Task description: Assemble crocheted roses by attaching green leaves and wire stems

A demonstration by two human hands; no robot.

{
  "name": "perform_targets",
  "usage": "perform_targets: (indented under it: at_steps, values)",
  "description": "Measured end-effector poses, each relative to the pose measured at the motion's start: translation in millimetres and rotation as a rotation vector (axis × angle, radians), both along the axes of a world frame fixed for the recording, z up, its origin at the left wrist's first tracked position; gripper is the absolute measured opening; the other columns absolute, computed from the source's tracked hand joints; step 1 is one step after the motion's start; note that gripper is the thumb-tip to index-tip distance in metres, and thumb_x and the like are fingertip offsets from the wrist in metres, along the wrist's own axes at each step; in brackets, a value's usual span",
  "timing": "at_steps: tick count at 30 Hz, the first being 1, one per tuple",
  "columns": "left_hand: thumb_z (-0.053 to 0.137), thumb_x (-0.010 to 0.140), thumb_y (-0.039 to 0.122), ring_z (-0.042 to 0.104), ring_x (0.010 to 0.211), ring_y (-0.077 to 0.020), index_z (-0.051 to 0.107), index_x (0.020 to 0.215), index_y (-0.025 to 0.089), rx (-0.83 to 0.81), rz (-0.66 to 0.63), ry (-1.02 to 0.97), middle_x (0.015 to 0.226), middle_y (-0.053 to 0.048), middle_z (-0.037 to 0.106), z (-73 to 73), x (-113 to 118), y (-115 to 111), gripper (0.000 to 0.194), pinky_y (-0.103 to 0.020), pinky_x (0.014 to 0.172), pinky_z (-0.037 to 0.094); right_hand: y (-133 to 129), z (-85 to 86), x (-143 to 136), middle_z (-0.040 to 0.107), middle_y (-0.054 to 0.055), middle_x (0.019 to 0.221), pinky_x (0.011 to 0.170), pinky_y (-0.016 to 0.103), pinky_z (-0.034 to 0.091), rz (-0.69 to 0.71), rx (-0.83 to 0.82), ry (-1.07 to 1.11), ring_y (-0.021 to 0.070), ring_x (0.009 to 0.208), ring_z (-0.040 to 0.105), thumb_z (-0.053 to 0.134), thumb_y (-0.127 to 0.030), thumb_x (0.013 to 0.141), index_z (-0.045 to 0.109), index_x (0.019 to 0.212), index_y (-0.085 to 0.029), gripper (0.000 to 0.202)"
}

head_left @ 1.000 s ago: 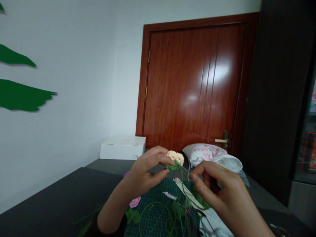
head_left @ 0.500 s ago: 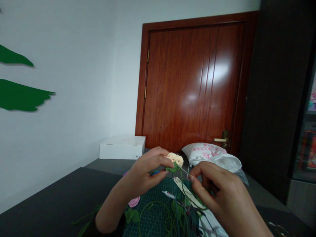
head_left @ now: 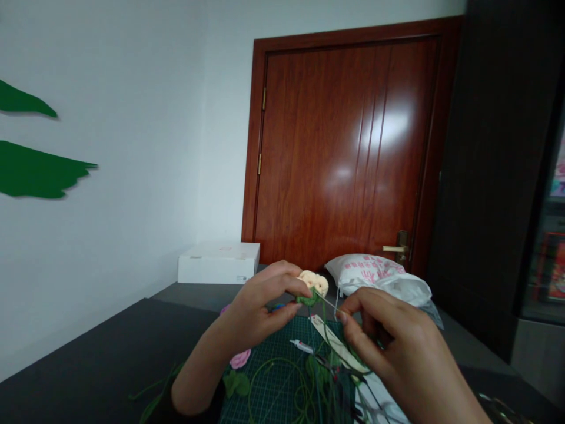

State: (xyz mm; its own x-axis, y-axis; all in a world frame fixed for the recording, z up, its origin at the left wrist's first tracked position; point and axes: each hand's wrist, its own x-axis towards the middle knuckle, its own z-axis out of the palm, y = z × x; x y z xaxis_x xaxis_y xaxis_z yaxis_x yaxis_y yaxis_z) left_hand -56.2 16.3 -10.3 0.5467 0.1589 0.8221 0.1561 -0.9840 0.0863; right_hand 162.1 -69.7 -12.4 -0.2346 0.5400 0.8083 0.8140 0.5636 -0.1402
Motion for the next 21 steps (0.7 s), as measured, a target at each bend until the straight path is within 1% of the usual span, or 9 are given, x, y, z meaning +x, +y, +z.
perform_targets:
  at_steps: [6, 11, 14, 17, 19, 21]
  values:
    - [0.057, 0.085, 0.004, 0.06, 0.1, -0.0182, 0.062, 0.104, 0.022, 0.013, 0.014, 0.011, 0.109, -0.007, 0.062, 0.5, 2.1, -2.4, 0.027, -0.032, 0.084, 0.05, -0.6, -2.1, -8.3, 0.05, -0.003, 0.059, 0.049, 0.025, 0.033, -0.061, 0.105, -0.008, 0.0132, 0.048, 0.048, 0.052, -0.016, 0.086, 0.059, 0.073, -0.022, 0.015]
    - [0.058, 0.084, 0.003, 0.06, 0.103, -0.0185, 0.062, 0.102, 0.022, -0.021, -0.01, 0.01, 0.11, -0.007, 0.062, 0.5, 3.0, -2.7, 0.027, -0.033, 0.088, 0.05, -0.1, -4.4, -13.2, 0.056, -0.001, 0.062, 0.052, 0.027, 0.034, -0.096, 0.164, -0.01, 0.0154, 0.053, 0.052, 0.05, -0.016, 0.087, 0.058, 0.073, -0.021, 0.017]
    - [0.061, 0.085, 0.008, 0.061, 0.101, -0.0188, 0.063, 0.102, 0.021, -0.087, -0.064, -0.01, 0.108, -0.007, 0.064, 0.7, 1.6, -0.6, 0.022, -0.034, 0.088, 0.05, 0.4, -2.5, -11.3, 0.059, 0.001, 0.067, 0.054, 0.028, 0.037, -0.08, 0.15, -0.02, 0.0166, 0.057, 0.056, 0.051, -0.016, 0.088, 0.06, 0.075, -0.021, 0.016]
    - [0.067, 0.085, 0.018, 0.062, 0.096, -0.0188, 0.065, 0.101, 0.02, -0.18, -0.127, -0.041, 0.106, -0.007, 0.063, -1.1, 1.7, 1.8, 0.016, -0.034, 0.085, 0.052, 0.7, 0.8, -8.2, 0.06, 0.001, 0.069, 0.054, 0.027, 0.039, -0.03, 0.126, -0.019, 0.0159, 0.058, 0.056, 0.052, -0.016, 0.088, 0.061, 0.078, -0.021, 0.015]
    - [0.071, 0.084, 0.025, 0.062, 0.095, -0.0189, 0.066, 0.1, 0.02, -0.255, -0.183, -0.089, 0.106, -0.008, 0.061, -4.4, 4.7, 3.1, 0.017, -0.033, 0.082, 0.054, 1.1, 1.9, -7.0, 0.06, 0.0, 0.068, 0.053, 0.026, 0.038, -0.013, 0.12, -0.014, 0.0151, 0.058, 0.056, 0.052, -0.016, 0.088, 0.061, 0.078, -0.022, 0.015]
    - [0.072, 0.083, 0.029, 0.061, 0.096, -0.0187, 0.065, 0.098, 0.019, -0.333, -0.246, -0.162, 0.105, -0.008, 0.058, -8.8, 10.5, 3.8, 0.02, -0.031, 0.081, 0.055, 1.7, 1.6, -6.5, 0.059, 0.0, 0.067, 0.052, 0.026, 0.037, -0.014, 0.121, -0.011, 0.0151, 0.057, 0.055, 0.053, -0.017, 0.088, 0.061, 0.078, -0.021, 0.014]
